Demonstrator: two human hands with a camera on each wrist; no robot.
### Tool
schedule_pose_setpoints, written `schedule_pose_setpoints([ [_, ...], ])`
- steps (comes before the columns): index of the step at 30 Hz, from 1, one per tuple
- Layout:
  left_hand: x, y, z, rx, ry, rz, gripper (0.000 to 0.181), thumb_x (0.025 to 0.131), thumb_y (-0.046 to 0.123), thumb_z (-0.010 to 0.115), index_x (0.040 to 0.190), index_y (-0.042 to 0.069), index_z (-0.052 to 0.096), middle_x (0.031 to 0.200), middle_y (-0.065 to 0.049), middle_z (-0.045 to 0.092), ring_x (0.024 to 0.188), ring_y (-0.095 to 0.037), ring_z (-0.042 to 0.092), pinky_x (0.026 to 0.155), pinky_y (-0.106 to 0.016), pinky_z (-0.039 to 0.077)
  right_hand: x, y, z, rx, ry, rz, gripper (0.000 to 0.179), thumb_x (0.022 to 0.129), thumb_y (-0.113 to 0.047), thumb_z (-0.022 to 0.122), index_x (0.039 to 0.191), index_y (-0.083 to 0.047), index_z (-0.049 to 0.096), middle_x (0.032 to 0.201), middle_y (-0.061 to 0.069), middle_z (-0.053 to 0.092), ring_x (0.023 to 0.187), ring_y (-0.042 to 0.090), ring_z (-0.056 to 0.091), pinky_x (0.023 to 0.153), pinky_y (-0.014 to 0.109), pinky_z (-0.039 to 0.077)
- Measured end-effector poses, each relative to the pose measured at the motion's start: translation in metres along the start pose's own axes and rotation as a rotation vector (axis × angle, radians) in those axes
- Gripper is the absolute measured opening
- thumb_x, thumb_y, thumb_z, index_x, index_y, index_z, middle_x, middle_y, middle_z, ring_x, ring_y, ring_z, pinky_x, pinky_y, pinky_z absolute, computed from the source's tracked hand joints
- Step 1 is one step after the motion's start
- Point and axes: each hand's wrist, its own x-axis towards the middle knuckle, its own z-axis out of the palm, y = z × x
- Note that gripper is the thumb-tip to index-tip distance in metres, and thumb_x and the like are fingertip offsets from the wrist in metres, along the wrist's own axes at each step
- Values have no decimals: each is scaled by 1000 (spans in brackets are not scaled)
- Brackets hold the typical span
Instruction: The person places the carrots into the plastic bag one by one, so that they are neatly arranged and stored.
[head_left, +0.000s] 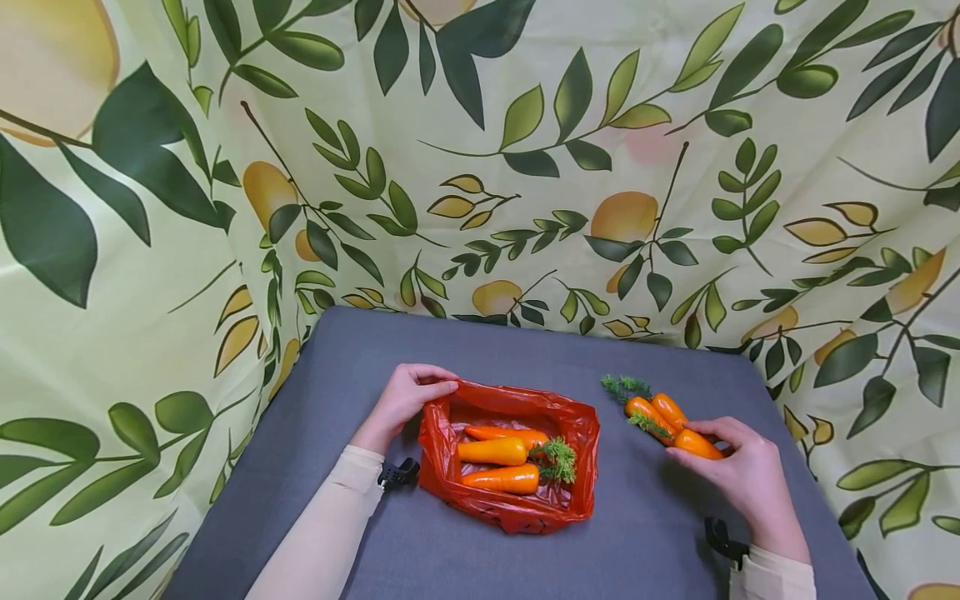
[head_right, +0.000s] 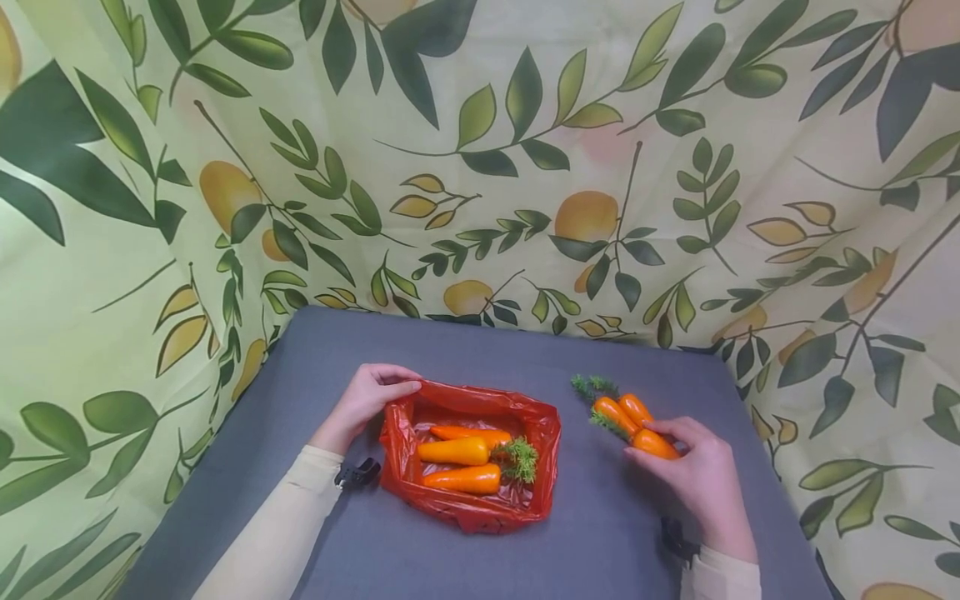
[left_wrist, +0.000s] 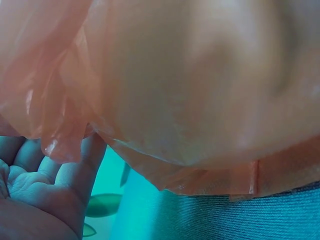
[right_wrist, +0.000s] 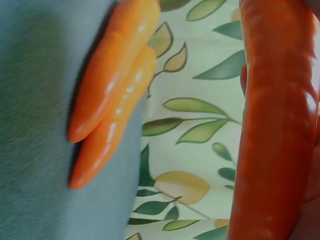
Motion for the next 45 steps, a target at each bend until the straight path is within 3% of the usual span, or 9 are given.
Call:
schedule_pose_setpoints([
  [22,1,0,2,-8,-3,3,23,100,16,85,119,3,85,109,-12,83,86,-18,77,76,-31,69,26,-51,0,77,26,-29,45,68,-30,111,107,-21,89,102,0,81,87,-5,61,72,4,49],
  [36,0,-1,2,-2,-3,-7,26,99,20,87,120,5,86,110,-12,84,89,-22,78,77,-34,70,43,-89,28,203,-40,-116,42,71,-25,109,108,-23,88,103,-6,79,91,5,65,73,9,55],
  [45,1,-2,1,-2,-5,-4,25,100,19,86,120,4,86,110,-12,84,88,-22,78,77,-34,70,51,-116,51,266,-121,-190,44,74,-29,108,114,-23,88,107,-14,77,92,9,66,70,20,61],
])
